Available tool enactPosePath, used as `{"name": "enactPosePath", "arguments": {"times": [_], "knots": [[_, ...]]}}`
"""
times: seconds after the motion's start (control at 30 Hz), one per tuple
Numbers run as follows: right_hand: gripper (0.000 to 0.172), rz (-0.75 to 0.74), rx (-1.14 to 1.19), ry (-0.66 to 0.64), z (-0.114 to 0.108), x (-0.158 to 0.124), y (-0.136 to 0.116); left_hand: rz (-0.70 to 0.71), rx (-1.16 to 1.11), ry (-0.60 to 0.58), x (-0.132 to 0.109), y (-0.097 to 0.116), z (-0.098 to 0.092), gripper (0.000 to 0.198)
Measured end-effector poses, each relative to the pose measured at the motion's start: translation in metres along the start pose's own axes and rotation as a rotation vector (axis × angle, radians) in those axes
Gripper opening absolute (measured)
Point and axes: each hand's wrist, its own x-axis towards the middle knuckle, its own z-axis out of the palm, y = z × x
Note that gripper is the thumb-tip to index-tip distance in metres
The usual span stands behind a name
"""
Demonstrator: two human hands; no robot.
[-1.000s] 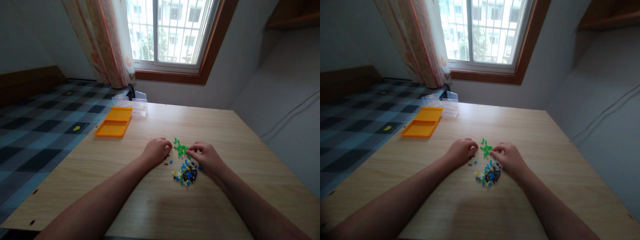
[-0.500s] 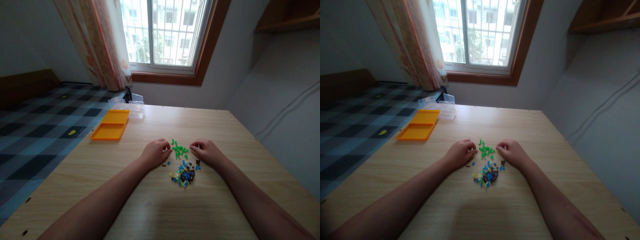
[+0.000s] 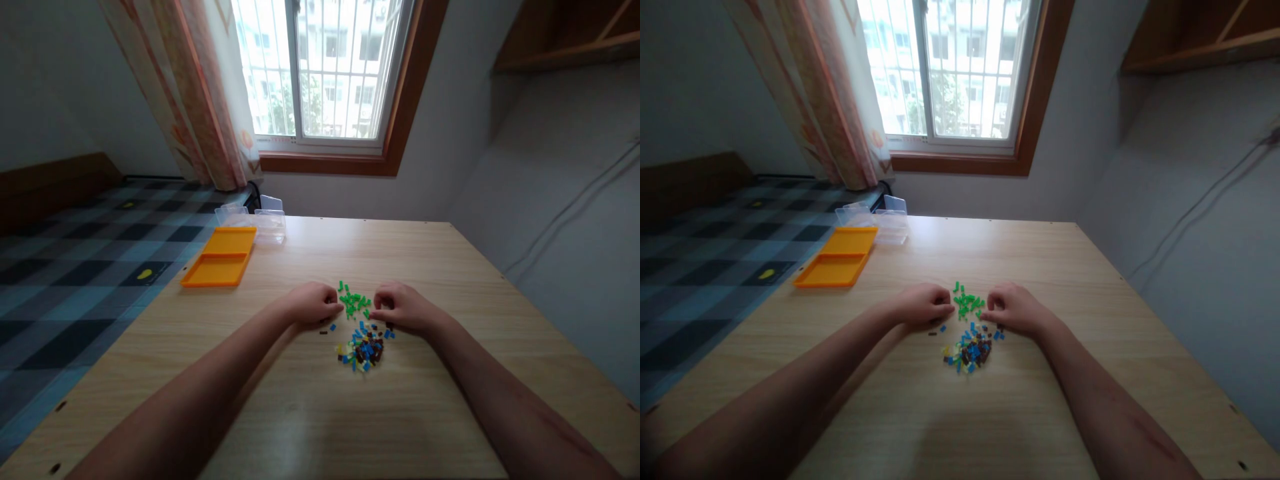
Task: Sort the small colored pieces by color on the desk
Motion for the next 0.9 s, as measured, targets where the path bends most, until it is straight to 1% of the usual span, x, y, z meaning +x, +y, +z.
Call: {"name": "enactPosePath", "arguments": {"times": [0.07, 0.2, 0.37, 0.47, 0.57, 0.7, 0.8, 0.9], "knots": [[0.021, -0.016, 0.003, -0.001, 0.001, 0.001, 0.0, 0.029, 0.0, -0.023, 0.003, -0.002, -0.003, 0.031], [0.021, -0.061, -0.003, 0.013, 0.005, 0.007, -0.003, 0.139, 0.028, 0.028, 0.007, -0.004, -0.003, 0.025], [0.019, -0.102, 0.01, 0.103, 0.014, 0.018, 0.0, 0.232, 0.081, 0.031, 0.012, -0.002, -0.003, 0.027], [0.017, -0.086, 0.113, 0.107, 0.014, 0.017, 0.007, 0.249, 0.096, 0.02, 0.015, 0.0, -0.003, 0.033], [0.013, -0.071, 0.205, 0.065, 0.01, 0.013, 0.014, 0.267, 0.111, 0.016, 0.016, 0.003, -0.002, 0.037], [0.012, -0.123, 0.236, 0.024, 0.01, 0.013, 0.016, 0.27, 0.145, 0.027, 0.02, 0.009, 0.0, 0.038], [0.009, -0.154, 0.195, 0.072, 0.015, 0.017, 0.013, 0.25, 0.155, 0.049, 0.025, 0.012, 0.0, 0.036], [0.008, -0.152, 0.147, 0.137, 0.019, 0.02, 0.011, 0.243, 0.12, 0.083, 0.03, 0.008, 0.001, 0.033]]}}
